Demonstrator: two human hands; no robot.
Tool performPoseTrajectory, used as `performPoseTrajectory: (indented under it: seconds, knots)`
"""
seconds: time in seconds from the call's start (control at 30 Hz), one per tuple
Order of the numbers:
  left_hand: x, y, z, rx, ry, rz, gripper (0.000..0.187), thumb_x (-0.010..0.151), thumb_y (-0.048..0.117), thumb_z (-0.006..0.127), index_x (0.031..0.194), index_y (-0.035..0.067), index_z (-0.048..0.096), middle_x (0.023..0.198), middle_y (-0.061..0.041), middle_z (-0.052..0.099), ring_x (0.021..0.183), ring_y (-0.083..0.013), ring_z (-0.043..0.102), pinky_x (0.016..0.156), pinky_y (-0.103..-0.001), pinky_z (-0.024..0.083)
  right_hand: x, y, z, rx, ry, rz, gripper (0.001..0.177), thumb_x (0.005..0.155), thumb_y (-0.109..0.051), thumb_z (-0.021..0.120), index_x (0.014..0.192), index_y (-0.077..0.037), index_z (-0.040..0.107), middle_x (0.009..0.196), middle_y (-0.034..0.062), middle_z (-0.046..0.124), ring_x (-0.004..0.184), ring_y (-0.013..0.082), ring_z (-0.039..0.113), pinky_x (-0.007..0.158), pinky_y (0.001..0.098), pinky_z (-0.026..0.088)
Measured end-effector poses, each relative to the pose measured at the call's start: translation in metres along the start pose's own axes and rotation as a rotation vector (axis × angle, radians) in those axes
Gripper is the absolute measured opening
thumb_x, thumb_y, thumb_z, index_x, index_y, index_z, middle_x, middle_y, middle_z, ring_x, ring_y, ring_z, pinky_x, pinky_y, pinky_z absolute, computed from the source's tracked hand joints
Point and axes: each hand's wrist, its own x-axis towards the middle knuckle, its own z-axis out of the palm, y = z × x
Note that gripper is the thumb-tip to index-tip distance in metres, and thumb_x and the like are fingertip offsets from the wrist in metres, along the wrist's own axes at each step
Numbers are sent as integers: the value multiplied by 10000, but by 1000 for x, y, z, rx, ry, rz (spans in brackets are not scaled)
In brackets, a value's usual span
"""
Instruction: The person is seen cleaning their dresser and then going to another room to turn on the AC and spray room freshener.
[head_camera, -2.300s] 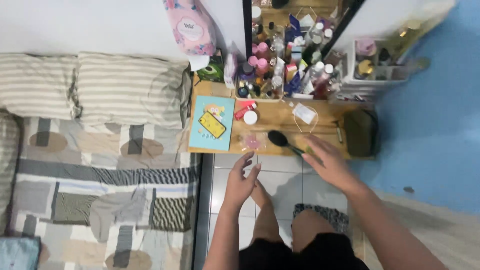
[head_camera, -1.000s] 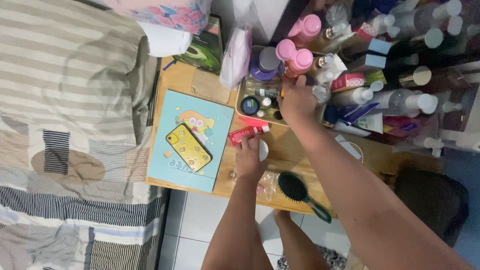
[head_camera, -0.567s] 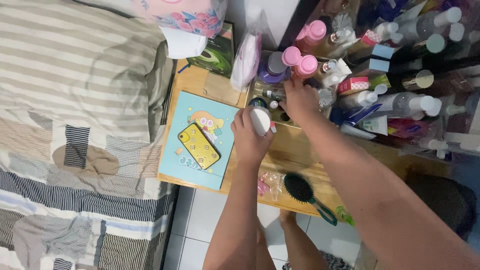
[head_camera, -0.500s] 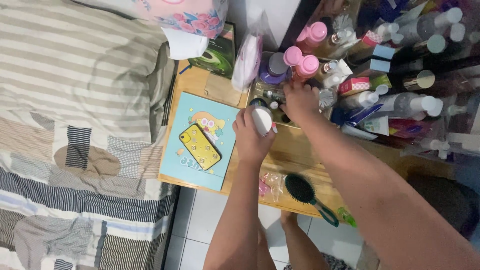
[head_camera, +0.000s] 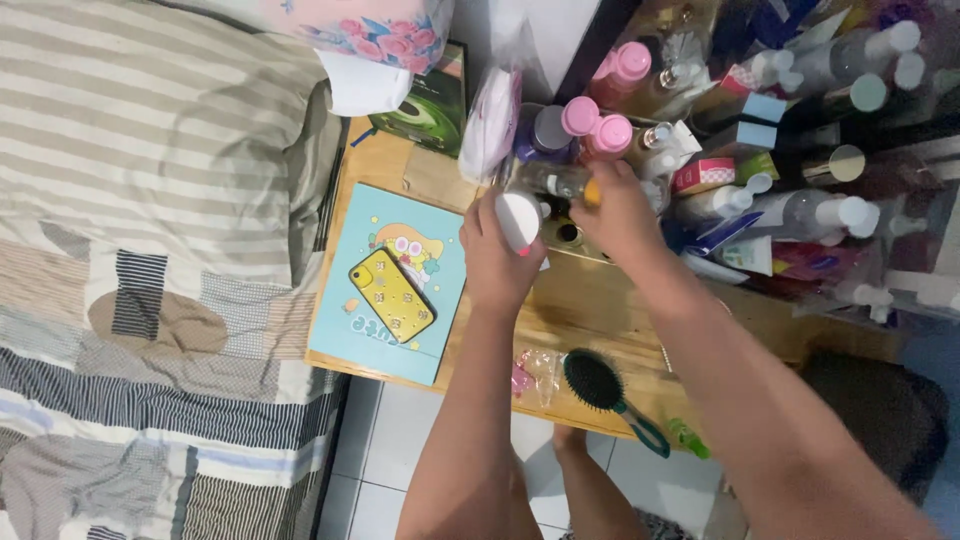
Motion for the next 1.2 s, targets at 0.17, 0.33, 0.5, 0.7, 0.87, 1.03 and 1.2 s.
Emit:
performPoseTrajectory:
  seconds: [0.17, 0.33, 0.5, 0.7, 0.87, 1.03, 1.2]
  knots:
    - [27, 3, 16, -58, 2, 122, 870, 722, 119, 840, 1480, 100, 413, 1430, -238, 467, 1309, -461, 478, 1107, -498, 432, -39, -23, -52, -13, 98, 76, 525, 851, -136, 785, 1310, 28, 588, 1191, 252, 617, 1102, 430, 615, 946, 487, 510]
    - [51, 12, 29, 22, -200, 119, 835, 705, 66, 816, 1455, 194, 470, 1435, -229, 475, 1330, -451, 479, 1073, -480, 457, -72, -39, -77, 38, 161, 217, 506, 850, -122, 756, 1313, 6, 596, 1193, 218, 614, 1069, 374, 627, 889, 439, 529]
    - [59, -10, 59, 243, -204, 16, 855, 721, 60, 844, 1476, 221, 476, 1435, -211, 443, 1331, -450, 450, 1081, -496, 449, -98, -58, -98, 8, 95, 403, 477, 841, -106, 785, 1275, -9, 612, 1128, 186, 618, 1027, 330, 639, 869, 427, 520]
    - [76, -6, 69, 350, -308, -200, 837, 702, 140, 873, 1431, 236, 473, 1413, -216, 428, 1375, -468, 386, 1035, -502, 462, -130, -60, -102, 156, 58, 399, 506, 809, -95, 748, 1281, -16, 582, 1188, 165, 616, 1064, 336, 649, 870, 396, 554]
    - [77, -28, 84, 301, -261, -171, 798, 696, 198, 908, 1385, 183, 505, 1438, -217, 409, 1362, -488, 383, 1068, -512, 444, -132, -46, -93, 113, 29, 358, 505, 802, -81, 757, 1270, 2, 585, 1169, 183, 622, 1055, 363, 636, 874, 418, 531]
    - [78, -25, 89, 380, -318, -215, 718, 727, 176, 845, 1371, 163, 527, 1468, -184, 400, 1379, -477, 375, 1018, -507, 468, -114, -41, -92, 11, -22, 314, 484, 801, -78, 767, 1248, 9, 600, 1153, 200, 632, 1059, 382, 633, 889, 451, 507]
    - [81, -15, 92, 510, -358, -240, 743, 747, 109, 736, 1448, 141, 493, 1461, -211, 390, 1337, -459, 410, 1053, -492, 464, -101, -35, -105, -142, 32, 351, 480, 814, -168, 782, 1226, 19, 622, 1147, 245, 628, 1038, 428, 621, 880, 484, 513]
